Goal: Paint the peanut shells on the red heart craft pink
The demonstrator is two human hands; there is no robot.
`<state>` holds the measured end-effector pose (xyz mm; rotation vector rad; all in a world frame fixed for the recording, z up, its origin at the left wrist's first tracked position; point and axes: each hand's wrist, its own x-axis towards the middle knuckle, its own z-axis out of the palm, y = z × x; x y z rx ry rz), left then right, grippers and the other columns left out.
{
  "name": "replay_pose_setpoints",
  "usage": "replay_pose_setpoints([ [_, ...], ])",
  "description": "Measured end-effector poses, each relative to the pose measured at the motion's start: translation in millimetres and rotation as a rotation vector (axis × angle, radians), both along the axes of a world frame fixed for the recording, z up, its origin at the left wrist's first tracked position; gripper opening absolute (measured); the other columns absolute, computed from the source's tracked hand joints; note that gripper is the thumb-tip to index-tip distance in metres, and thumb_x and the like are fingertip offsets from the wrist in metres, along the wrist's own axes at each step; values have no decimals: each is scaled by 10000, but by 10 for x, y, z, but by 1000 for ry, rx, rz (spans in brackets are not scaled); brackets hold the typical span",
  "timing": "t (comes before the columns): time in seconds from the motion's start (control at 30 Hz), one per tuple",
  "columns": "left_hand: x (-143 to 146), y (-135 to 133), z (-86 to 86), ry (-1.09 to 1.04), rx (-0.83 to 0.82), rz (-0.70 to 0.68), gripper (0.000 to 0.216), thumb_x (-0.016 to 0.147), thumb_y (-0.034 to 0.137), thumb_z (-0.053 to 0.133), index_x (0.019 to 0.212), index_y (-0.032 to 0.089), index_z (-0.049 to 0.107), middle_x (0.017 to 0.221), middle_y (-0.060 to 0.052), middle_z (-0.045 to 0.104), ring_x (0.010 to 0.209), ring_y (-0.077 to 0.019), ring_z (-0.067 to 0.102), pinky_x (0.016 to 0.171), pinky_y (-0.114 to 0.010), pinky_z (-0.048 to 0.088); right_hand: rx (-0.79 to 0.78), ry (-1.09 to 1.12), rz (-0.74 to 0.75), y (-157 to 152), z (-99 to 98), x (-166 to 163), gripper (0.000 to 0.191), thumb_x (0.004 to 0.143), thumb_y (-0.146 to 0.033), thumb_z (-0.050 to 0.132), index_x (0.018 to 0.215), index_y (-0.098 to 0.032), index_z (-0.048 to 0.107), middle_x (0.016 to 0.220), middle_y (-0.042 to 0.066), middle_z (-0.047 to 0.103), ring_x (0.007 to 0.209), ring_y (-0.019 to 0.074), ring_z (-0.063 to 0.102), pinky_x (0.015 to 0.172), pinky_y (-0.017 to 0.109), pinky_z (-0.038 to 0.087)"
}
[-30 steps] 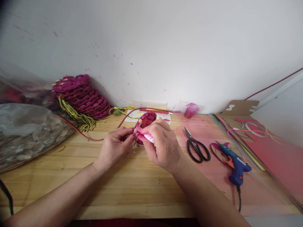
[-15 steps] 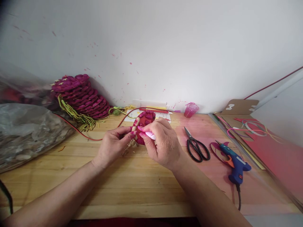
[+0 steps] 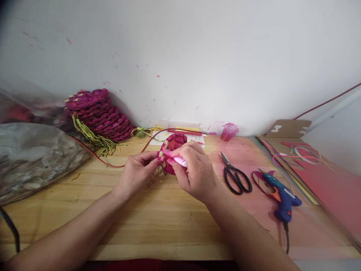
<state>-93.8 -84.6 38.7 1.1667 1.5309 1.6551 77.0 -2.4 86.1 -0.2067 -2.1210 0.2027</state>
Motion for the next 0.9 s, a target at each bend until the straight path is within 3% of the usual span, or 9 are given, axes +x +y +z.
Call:
replay_pose_setpoints([
  [0.33,15,0,-14,-56,0,-2,259,802,367,787,932,154,855,908,-76,825,755,-194,694,679,-275,532,-53,2,-12,0,5,24,150,944,-130,625,1045,-237,600,905,32,721,847,196,677,748,334,553],
  [0.53,14,15,-11,-60,-12,-6,242,810,379,765,855,157,851,770,-55,790,616,-159,631,590,-258,488,-54,-5,-36,24,-21,28,134,942,-153,640,1035,-244,606,902,26,716,846,195,682,744,328,552],
  [0.67,36,34,7,-118,16,0,192,779,330,777,853,170,853,836,-61,805,685,-163,655,660,-260,509,-54,-30,-71,49,-41,51,124,935,-185,664,1037,-250,635,910,27,716,834,198,693,730,328,546],
  [0.9,40,57,-40,-195,-9,-28,280,766,402,799,852,138,835,758,-61,763,621,-136,585,579,-246,456,-87,1,-150,111,-131,67,140,920,-271,703,1058,-263,686,959,51,752,869,244,723,740,370,540],
])
